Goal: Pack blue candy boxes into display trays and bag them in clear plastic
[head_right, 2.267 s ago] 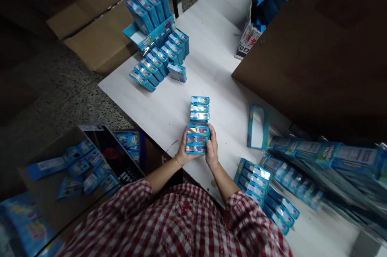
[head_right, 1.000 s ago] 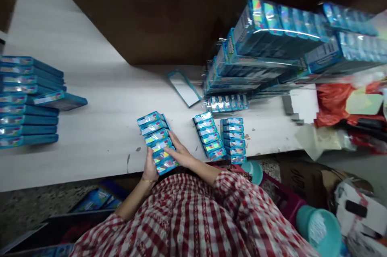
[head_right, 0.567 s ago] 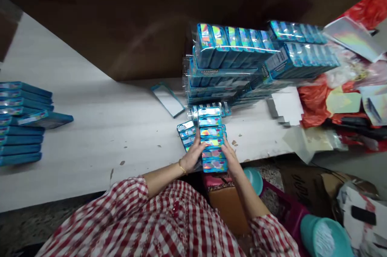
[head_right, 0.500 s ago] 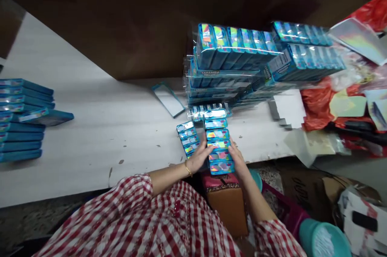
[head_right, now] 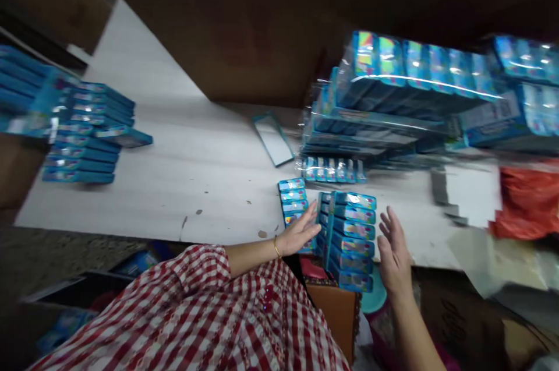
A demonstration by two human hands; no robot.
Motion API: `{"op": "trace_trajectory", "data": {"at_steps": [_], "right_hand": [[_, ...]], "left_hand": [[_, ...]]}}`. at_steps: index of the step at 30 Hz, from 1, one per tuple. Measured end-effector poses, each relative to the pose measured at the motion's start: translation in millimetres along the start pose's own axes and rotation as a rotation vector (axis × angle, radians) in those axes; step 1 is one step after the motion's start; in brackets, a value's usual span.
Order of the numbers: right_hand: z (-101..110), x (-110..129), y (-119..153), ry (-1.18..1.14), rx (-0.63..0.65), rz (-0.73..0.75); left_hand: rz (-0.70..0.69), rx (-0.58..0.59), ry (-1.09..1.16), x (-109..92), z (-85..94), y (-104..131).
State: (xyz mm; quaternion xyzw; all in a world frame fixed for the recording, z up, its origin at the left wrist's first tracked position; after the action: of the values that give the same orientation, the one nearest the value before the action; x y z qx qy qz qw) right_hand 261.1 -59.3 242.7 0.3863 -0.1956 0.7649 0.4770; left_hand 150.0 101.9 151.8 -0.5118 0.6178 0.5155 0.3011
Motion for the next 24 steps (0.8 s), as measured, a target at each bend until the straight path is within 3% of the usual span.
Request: {"op": "trace_trajectory", "data": {"at_steps": [2,4,7,10,13,16,18,21,24], "right_hand": [[-40.2,52.5,-35.9,0.144,0.132,0.245],[-106.5,95.1,-73.6,0.302,0.301,0.392],[-216.1,119.5,-124.3,0.672,0.441,0.266],[-301.5,117.8,-145.6,0.923,0.554,0.027],[-364.6,129.4,-128.2,0.948,0.636,0.069],[-419.2,157.8,-85.0,0.902,0.708,0.214],[-450.1,177.2,-58.3,0.866,0.75,0.281],[-477.9,197.2,-37.7,0.859,0.796,0.319],[-487.2,216.0,-33.0,0.803,0.774,0.408]], "left_hand": [[-0.023,-0.233,0.113,2.4,39.3,2.1],[-0.021,-0.468,0.147,6.1,83.7,9.8],[-0.033,-0.677,0.091,11.3,150.1,37.4],[-0.033,-0.86,0.053,18.7,215.3,88.7],[0.01,-1.124,0.036,27.2,277.5,156.5],[0.009,-1.364,-0.031,30.0,334.2,222.1],[0.002,-1.463,-0.103,28.5,369.2,257.5],[0.037,-1.582,-0.249,22.5,418.8,299.4],[0.028,-1.689,-0.479,8.7,467.0,330.4]]}}
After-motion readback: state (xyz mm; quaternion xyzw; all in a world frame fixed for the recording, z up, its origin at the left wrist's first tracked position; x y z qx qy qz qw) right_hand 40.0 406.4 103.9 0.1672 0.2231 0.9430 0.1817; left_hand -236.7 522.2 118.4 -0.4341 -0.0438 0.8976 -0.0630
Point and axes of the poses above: each hand's wrist, its own y-axis away from the middle knuckle, its own z-axis out of the back of the hand, x = y × z, the point moved 3 cm from there along -y, towards the middle knuckle, and after that the axes turned 3 degrees about -y, right-handed, at the moved point
